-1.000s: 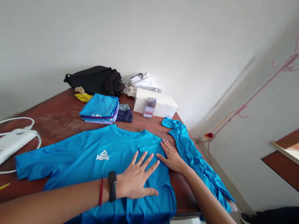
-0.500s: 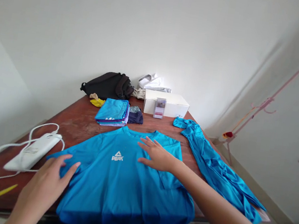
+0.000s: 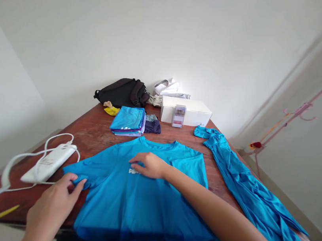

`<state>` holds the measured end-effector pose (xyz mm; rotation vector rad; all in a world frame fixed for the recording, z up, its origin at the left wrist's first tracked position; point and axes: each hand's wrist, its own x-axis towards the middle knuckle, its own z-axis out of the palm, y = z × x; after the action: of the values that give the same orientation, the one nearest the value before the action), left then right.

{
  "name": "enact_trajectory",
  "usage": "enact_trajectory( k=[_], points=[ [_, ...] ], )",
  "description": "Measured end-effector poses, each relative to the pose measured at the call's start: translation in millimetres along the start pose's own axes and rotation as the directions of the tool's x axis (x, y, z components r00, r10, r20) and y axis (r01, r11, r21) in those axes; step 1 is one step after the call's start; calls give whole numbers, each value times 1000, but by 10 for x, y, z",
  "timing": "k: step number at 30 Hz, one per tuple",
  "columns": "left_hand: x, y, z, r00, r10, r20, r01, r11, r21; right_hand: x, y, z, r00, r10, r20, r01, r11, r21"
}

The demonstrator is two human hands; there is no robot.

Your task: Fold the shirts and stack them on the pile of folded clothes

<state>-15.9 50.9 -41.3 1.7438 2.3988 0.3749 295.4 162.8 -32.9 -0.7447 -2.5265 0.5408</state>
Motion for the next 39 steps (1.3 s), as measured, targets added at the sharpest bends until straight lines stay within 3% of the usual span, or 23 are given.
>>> enact_trajectory(
  k=[4,7,11,14,17,19,21,27,33,39],
  points=[
    [-34,47,72,976,115,-183,-124,992,-39,-51,124,182,980,13,-196,-1,998,62],
    [-34,136,93,922,196,-334,-241,966,-99,-74,147,243,974,30,-223,-11,996,86],
    [-14,335,104,845,325,-425,-426,890,-166,-76,144,243,968,36,-248,-10,994,106],
    [-4,532,150,770,486,-412,-579,804,-133,-76,138,233,958,56,-280,-26,993,112],
    [-1,705,249,704,656,-273,-701,704,-117,-83,129,226,952,65,-300,-33,994,108],
    [0,768,324,659,728,-188,-750,655,-92,-92,122,223,949,66,-308,-37,994,99],
    [-1,773,380,634,750,-190,-768,639,-42,-103,113,223,953,55,-297,-35,997,70],
    [-85,511,345,679,658,-327,-684,728,45,-122,95,237,979,13,-202,-19,1000,-24],
    [-202,229,241,696,660,-284,-689,725,-1,-122,110,247,983,19,-182,-24,999,-21],
    [-184,198,238,746,610,-267,-645,761,-66,-78,82,248,982,68,-174,-64,997,30]
  ],
)
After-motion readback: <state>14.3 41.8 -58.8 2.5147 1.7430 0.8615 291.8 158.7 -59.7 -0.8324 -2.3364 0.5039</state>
